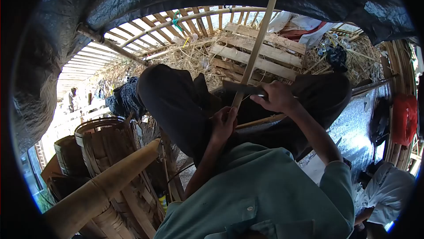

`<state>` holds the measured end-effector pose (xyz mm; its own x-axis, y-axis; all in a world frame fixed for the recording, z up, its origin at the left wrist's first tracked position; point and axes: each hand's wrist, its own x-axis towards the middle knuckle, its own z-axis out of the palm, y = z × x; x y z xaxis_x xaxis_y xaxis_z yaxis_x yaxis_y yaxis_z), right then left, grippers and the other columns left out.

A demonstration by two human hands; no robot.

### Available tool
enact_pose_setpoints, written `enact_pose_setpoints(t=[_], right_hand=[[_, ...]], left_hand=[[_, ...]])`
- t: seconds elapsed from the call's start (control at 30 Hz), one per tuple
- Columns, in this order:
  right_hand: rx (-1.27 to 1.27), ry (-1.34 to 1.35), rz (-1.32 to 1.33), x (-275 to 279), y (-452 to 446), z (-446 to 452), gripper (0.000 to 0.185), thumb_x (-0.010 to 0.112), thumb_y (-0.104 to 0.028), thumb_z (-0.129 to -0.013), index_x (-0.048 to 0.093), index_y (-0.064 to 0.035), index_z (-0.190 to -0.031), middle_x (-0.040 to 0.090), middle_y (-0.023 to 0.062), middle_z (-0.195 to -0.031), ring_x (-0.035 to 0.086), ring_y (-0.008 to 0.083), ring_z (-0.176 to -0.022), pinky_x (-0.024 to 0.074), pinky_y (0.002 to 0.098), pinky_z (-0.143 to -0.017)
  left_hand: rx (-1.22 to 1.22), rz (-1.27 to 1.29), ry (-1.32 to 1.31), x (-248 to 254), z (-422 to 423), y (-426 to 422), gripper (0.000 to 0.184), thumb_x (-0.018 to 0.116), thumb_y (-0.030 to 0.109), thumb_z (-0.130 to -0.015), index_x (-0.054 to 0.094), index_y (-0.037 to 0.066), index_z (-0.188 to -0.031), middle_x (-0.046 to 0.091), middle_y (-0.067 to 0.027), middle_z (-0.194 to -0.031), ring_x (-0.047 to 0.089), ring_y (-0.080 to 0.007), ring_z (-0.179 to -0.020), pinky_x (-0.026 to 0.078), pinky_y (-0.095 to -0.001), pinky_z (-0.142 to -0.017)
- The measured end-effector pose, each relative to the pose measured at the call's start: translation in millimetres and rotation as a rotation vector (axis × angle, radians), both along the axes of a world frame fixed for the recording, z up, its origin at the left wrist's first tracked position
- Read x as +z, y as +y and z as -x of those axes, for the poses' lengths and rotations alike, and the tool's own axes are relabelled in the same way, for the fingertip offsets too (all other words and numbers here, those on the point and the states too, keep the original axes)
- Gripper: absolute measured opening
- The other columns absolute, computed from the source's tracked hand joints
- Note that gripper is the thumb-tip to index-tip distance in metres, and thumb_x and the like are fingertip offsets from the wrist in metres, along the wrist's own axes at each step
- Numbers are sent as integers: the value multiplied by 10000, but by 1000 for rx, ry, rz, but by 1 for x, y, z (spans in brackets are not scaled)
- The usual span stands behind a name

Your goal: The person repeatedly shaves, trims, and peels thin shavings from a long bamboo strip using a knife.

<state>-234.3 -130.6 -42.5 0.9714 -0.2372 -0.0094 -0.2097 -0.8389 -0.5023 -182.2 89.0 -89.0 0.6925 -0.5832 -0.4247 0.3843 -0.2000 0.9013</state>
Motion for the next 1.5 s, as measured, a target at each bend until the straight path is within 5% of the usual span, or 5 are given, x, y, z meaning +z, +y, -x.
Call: enact_pose_setpoints(t=[0.33,0.47,0.6,0.8,1.5], right_hand=[[225,10,200,-3,-34,-7,488,487,-515,-883,632,-53,-820,582,156,-575,636,358,-627,500,438,-583],[-371,252,-202,-11,-64,-36,537,506,-595,-827,625,-75,-882,633,155,-655,647,351,-680,512,475,-660],[332,186,181,-3,-47,-12,518,552,-590,-799,630,-78,-816,627,138,-635,643,340,-649,510,454,-617],[-168,90,-118,-27,-47,-19,434,579,-487,-831,612,-55,-846,581,122,-575,632,327,-610,484,420,-564],[125,112,205,8,29,7,529,577,-592,-795,563,-64,-791,573,101,-528,634,303,-532,514,401,-497]], left_hand=[[46,-32,22,0,4,-3,270,539,294,-940,571,46,-838,467,32,-530,431,-22,-431,302,-194,-373],[6,-82,-58,12,3,-4,272,538,294,-942,568,39,-852,469,28,-530,434,-25,-428,310,-197,-371],[-20,-71,27,14,-1,-2,260,518,255,-951,556,29,-828,478,22,-573,447,-38,-481,350,-212,-436],[4,-85,-7,20,1,-2,228,550,218,-934,598,-5,-922,511,6,-595,473,-41,-508,369,-207,-454],[-61,-163,-319,20,6,13,78,615,57,-852,636,-15,-875,615,-57,-655,575,-75,-578,438,-250,-502]])
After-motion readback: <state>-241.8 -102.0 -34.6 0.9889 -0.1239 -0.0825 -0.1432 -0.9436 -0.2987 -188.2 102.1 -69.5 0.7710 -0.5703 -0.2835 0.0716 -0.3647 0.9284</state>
